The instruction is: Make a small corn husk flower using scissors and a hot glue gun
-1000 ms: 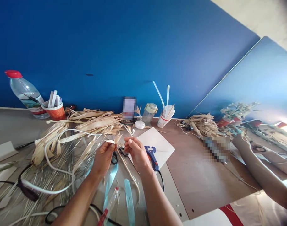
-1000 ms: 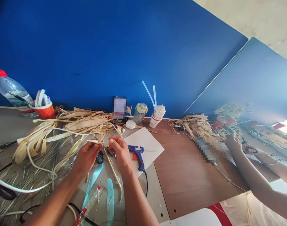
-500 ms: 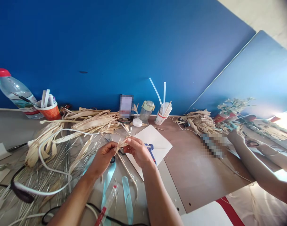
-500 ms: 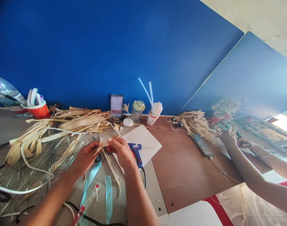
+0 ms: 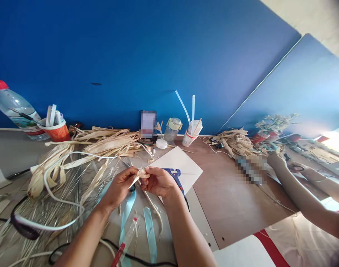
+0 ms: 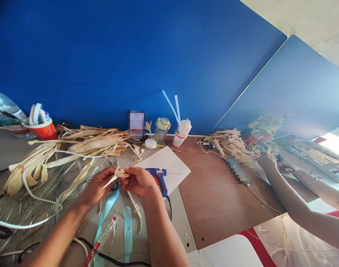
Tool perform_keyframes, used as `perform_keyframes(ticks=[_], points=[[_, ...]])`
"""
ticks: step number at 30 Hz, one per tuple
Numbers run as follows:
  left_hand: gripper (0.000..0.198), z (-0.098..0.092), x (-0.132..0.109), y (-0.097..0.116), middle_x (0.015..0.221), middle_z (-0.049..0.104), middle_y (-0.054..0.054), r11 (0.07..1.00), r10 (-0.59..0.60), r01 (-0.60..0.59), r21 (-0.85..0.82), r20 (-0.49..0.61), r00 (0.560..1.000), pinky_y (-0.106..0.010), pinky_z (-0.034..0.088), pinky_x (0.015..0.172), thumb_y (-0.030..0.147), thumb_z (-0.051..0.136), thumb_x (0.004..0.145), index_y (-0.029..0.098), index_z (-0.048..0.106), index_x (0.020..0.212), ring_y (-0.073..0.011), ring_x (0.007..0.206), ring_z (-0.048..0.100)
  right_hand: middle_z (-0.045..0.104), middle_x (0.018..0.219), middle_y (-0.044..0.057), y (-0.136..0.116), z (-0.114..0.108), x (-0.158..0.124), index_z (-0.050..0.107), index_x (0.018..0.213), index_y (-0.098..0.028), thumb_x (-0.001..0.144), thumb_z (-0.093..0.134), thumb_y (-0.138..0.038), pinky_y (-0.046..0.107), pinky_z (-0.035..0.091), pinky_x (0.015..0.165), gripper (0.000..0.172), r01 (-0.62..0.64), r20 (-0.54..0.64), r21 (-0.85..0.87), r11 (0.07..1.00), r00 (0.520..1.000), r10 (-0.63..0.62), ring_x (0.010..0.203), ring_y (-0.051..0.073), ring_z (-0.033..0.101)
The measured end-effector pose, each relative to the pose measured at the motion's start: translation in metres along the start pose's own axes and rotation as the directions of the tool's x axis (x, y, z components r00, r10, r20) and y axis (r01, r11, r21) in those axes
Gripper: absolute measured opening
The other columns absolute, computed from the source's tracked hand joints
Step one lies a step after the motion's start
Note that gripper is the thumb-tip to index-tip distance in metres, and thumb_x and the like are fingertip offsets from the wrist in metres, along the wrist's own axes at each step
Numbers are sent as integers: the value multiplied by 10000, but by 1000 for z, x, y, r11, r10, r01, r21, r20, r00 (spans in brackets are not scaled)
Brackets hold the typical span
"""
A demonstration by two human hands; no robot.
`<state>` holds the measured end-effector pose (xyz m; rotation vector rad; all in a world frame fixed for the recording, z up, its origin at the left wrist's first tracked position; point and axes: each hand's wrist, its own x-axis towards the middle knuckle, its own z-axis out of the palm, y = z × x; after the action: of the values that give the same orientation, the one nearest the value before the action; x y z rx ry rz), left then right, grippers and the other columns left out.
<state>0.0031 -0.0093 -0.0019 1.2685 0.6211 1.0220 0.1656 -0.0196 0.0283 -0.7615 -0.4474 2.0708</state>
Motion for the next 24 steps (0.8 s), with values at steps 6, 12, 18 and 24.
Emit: perform_keyframes(ticks=[6,12,18,24], points=[[125,2,-1,0,831,704,-37,996,-33,27,-85,-60,998,-281,470,711,307,663,844,188,700,853,-158,730,614,604,555,21,7,1,3,616,705,-120,816,631,-222,209,457,526,152,19,15,64,998,1000,-20,490,94,503],[123,5,-1,0,811,709,-32,974,-108,89,-208,-81,991,-249,462,671,283,719,795,182,700,862,-161,762,637,607,560,22,9,3,5,619,719,-109,831,600,-212,206,458,524,154,-13,-13,136,991,1000,14,476,86,493],[214,5,-2,1,889,724,-32,961,-134,102,-258,-108,985,-256,486,788,299,758,759,185,697,929,-153,839,650,610,544,41,6,6,4,622,697,-96,871,520,-189,214,466,489,222,47,-116,152,987,993,-30,463,101,523],[351,6,-3,3,942,719,-51,996,-80,71,-56,-184,980,-318,504,833,364,781,717,183,649,987,-195,896,662,638,566,40,6,8,3,637,711,-92,849,570,-187,203,477,476,181,101,-134,95,990,987,-88,462,101,552]])
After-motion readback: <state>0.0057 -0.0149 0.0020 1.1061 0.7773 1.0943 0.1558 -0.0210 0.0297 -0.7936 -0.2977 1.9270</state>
